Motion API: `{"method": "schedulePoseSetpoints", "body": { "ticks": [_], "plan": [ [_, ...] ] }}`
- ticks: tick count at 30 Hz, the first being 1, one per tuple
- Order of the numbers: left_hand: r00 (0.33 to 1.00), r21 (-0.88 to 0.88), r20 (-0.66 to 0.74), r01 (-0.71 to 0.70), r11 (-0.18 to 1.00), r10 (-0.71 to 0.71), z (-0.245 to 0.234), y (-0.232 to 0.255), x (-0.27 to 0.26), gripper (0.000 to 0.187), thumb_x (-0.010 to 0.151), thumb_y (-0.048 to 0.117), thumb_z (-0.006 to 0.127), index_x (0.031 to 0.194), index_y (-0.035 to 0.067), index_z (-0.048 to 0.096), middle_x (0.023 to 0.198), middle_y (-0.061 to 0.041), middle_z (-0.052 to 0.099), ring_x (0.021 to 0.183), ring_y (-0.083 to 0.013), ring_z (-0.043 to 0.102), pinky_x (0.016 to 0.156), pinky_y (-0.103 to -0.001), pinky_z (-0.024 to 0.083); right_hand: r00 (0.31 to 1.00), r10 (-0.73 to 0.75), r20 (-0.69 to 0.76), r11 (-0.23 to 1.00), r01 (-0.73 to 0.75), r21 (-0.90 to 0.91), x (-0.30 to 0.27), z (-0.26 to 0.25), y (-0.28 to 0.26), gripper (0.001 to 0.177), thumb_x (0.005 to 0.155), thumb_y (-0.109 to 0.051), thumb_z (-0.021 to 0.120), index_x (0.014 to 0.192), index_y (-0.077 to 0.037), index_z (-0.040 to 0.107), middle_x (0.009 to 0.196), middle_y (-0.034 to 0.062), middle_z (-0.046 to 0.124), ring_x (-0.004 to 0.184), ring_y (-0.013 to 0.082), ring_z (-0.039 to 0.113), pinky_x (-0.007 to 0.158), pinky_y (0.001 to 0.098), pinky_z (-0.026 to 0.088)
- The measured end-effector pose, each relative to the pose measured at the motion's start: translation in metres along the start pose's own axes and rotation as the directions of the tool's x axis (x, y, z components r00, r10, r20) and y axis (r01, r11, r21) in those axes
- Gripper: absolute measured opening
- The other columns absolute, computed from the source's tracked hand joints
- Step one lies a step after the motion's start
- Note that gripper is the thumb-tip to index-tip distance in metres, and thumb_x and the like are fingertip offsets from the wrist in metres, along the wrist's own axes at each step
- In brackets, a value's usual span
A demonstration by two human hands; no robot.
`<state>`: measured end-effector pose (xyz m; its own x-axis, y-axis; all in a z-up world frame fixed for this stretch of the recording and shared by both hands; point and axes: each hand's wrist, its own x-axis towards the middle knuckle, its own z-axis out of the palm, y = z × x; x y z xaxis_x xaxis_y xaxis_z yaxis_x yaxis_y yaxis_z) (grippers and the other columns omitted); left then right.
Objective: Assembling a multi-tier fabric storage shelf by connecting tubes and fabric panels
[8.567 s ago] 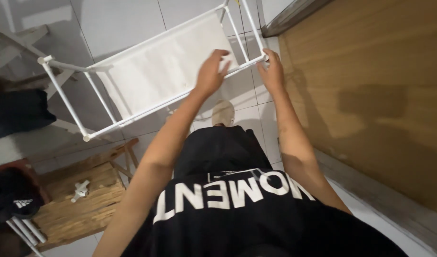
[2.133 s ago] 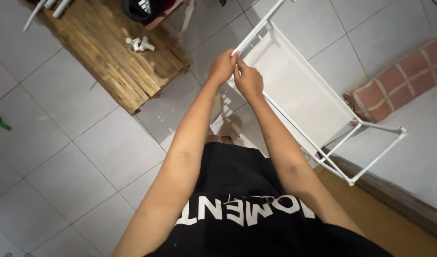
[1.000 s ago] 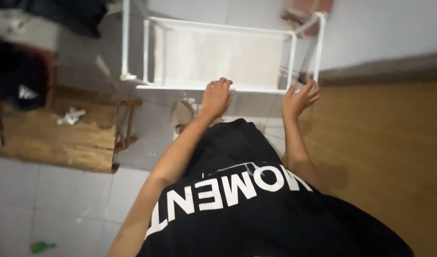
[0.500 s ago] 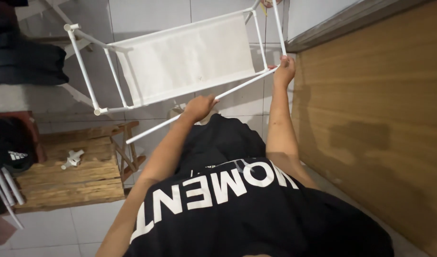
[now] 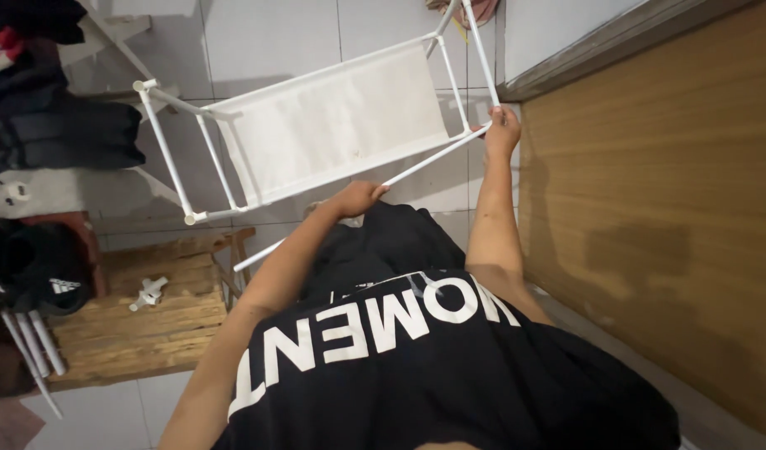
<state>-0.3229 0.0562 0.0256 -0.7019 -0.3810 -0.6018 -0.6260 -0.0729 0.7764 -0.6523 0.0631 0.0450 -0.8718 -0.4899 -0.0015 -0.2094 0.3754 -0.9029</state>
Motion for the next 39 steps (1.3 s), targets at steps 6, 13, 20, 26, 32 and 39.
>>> {"method": "schedulePoseSetpoints", "body": {
  "ticks": [6,13,20,26,32,39],
  "plan": [
    [0.988,0.614,-0.157,0.101,0.783,-0.005,-0.013,-0.045,-0.047,0.042,0.110,0.048,0.032,0.126,0.017,0.055,0.100,-0.024,0.073,0.102,-0.0424,0.073,0.087,-0.055,0.058,0.998,0.070,-0.004,0.997,-0.070,-0.017,0.028,0.004,0.038,0.019,0.098,-0.027,0.062,0.097,-0.013,0.075,0.092,0.0137,0.072,0.077,0.0337,0.075,0.068,0.0371,0.064],
    [0.984,0.515,-0.177,0.093,0.852,0.000,-0.020,-0.048,-0.104,0.049,0.111,0.049,0.032,0.120,0.013,0.064,0.103,-0.023,0.075,0.103,-0.0442,0.072,0.090,-0.056,0.056,0.958,0.239,0.160,0.942,-0.269,0.202,0.034,-0.005,0.038,0.016,0.102,-0.027,0.059,0.107,-0.013,0.066,0.110,0.0206,0.063,0.066,0.0380,0.078,0.056,0.0397,0.071],
    [0.936,0.287,-0.352,0.106,0.952,0.002,-0.003,-0.009,-0.148,0.048,0.109,0.051,0.036,0.110,0.015,0.068,0.102,-0.018,0.077,0.103,-0.0420,0.073,0.091,-0.056,0.056,0.973,-0.137,0.186,0.881,0.205,-0.426,0.042,-0.034,0.014,0.059,0.107,-0.035,0.068,0.153,-0.007,0.043,0.146,0.0324,0.049,0.137,0.0489,0.050,0.115,0.0595,0.046],
    [0.847,0.090,-0.522,0.170,0.981,-0.099,0.043,-0.014,-0.188,0.046,0.107,0.052,0.039,0.110,0.016,0.068,0.101,-0.020,0.076,0.102,-0.0432,0.071,0.089,-0.056,0.056,0.599,-0.686,0.413,0.609,0.783,-0.123,-0.056,-0.022,-0.122,0.011,0.108,-0.015,0.066,0.110,-0.008,0.074,0.099,0.0103,0.069,0.091,0.0327,0.065,0.079,0.0402,0.056],
    [0.733,-0.029,-0.638,0.283,0.959,-0.236,0.093,-0.015,-0.226,0.048,0.104,0.058,0.041,0.104,0.019,0.068,0.097,-0.015,0.077,0.100,-0.0367,0.074,0.087,-0.052,0.058,-0.015,-0.573,0.819,0.591,0.685,0.426,-0.193,0.030,-0.192,0.020,0.102,-0.003,0.060,0.119,0.004,0.069,0.103,0.0274,0.068,0.098,0.0469,0.063,0.094,0.0529,0.049],
    [0.423,-0.229,-0.835,0.313,0.922,-0.351,0.177,-0.042,-0.282,0.028,0.101,0.043,0.052,0.104,0.019,0.066,0.096,-0.009,0.075,0.097,-0.0321,0.074,0.081,-0.049,0.058,-0.725,0.042,0.687,0.436,0.632,0.640,-0.360,0.016,-0.172,0.036,0.100,-0.027,0.067,0.124,0.000,0.069,0.108,0.0248,0.074,0.104,0.0432,0.070,0.097,0.0531,0.051]
  ]
}}
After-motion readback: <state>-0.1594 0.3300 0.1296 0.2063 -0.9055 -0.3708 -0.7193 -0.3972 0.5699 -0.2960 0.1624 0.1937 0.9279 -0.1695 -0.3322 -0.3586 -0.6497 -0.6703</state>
